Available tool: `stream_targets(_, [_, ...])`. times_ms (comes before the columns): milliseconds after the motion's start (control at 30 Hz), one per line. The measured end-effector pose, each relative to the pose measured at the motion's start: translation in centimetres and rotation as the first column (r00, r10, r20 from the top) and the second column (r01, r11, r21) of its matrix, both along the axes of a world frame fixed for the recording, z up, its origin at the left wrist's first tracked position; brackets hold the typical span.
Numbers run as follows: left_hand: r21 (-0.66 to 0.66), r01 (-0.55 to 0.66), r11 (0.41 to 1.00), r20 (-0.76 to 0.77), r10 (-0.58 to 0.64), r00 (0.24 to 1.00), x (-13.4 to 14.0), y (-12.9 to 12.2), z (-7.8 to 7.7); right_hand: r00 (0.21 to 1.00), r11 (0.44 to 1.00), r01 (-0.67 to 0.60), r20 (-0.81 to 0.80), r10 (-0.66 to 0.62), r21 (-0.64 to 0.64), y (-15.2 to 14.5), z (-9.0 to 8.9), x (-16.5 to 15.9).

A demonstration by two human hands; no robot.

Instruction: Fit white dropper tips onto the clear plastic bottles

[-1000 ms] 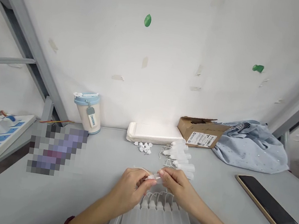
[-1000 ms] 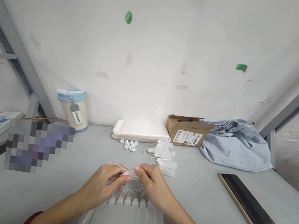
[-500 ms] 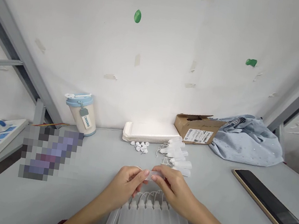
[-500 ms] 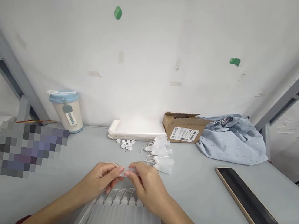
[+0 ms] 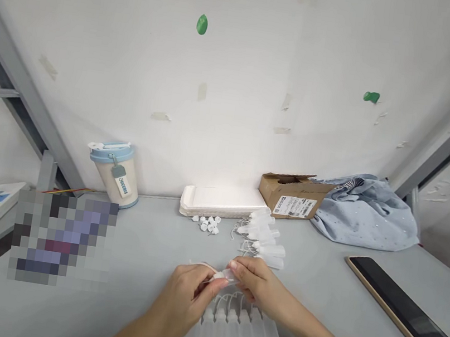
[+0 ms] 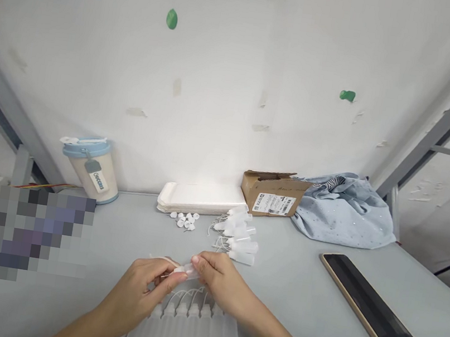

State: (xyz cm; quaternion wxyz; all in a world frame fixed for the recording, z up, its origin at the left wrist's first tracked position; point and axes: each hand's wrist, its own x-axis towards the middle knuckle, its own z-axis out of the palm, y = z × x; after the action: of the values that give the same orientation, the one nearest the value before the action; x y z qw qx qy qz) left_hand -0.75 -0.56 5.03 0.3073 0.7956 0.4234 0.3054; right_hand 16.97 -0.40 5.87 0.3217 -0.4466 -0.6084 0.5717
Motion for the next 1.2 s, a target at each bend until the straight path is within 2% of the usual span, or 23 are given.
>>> stream_targets(67, [0.069,0.02,0.997,-0.033,-0.018,0.999,-0.1,0.0,-0.3,0.996,0.988,-0.035,-0.091,0.022,-0.151,0.2,-0.1,0.3])
stream_targets(133, [0.114,0.044,0.993,-0.063,-0.037,0.997,-0.2,-0.1,-0.5,0.99,0.966,-0.072,-0.138,0.038,-0.25,0.3,0.0,0.5])
stream_targets(267, [0.188,0.089,0.978,-0.095,-0.072,0.993,-0.3,-0.4,-0.5,0.983,0.956,-0.126,-0.165,0.084,-0.265,0.2,0.6,0.9])
stream_targets(367, [0.183,0.105,0.978,-0.097,-0.088,0.991,-0.3,-0.4,-0.3,0.988,0.973,-0.148,-0.068,0.138,-0.178,0.1,1.4,1.2])
stream_targets(467, [0.112,0.099,0.989,-0.091,-0.089,0.992,-0.4,0.2,0.1,0.978,0.99,-0.138,0.162,0.134,0.013,0.4,2.3,2.2])
stream_targets(533, [0.088,0.078,0.993,-0.113,-0.068,0.991,-0.6,1.0,0.4,0.944,0.976,-0.05,0.33,-0.023,0.211,0.9,2.8,3.4])
stream_targets(600, [0.122,0.034,0.992,-0.186,-0.011,0.983,-0.8,2.4,0.5,0.861,0.904,0.06,0.436,-0.261,0.422,1.7,3.0,4.9])
stream_targets(667, [0.182,0.0,0.983,-0.271,0.05,0.961,-0.9,4.1,0.5,0.78,0.837,0.092,0.483,-0.397,0.54,2.5,2.8,6.3])
stream_targets(767, [0.228,-0.024,0.973,-0.306,0.095,0.947,-0.6,6.4,0.1,0.699,0.801,0.065,0.546,-0.462,0.595,3.4,2.0,7.8])
stream_targets(900, [0.306,-0.027,0.952,-0.339,0.135,0.931,0.2,8.3,-0.8,0.661,0.803,0.017,0.596,-0.456,0.596,3.8,1.2,8.4])
stream_targets(1067, [0.349,-0.006,0.937,-0.338,0.132,0.932,0.9,8.8,-1.8,0.655,0.803,-0.004,0.608,-0.448,0.596,4.0,0.6,8.8])
stream_targets(1200, [0.334,0.001,0.943,-0.317,0.111,0.942,0.6,8.1,-1.6,0.665,0.804,-0.008,0.604,-0.439,0.594,4.0,0.6,9.2])
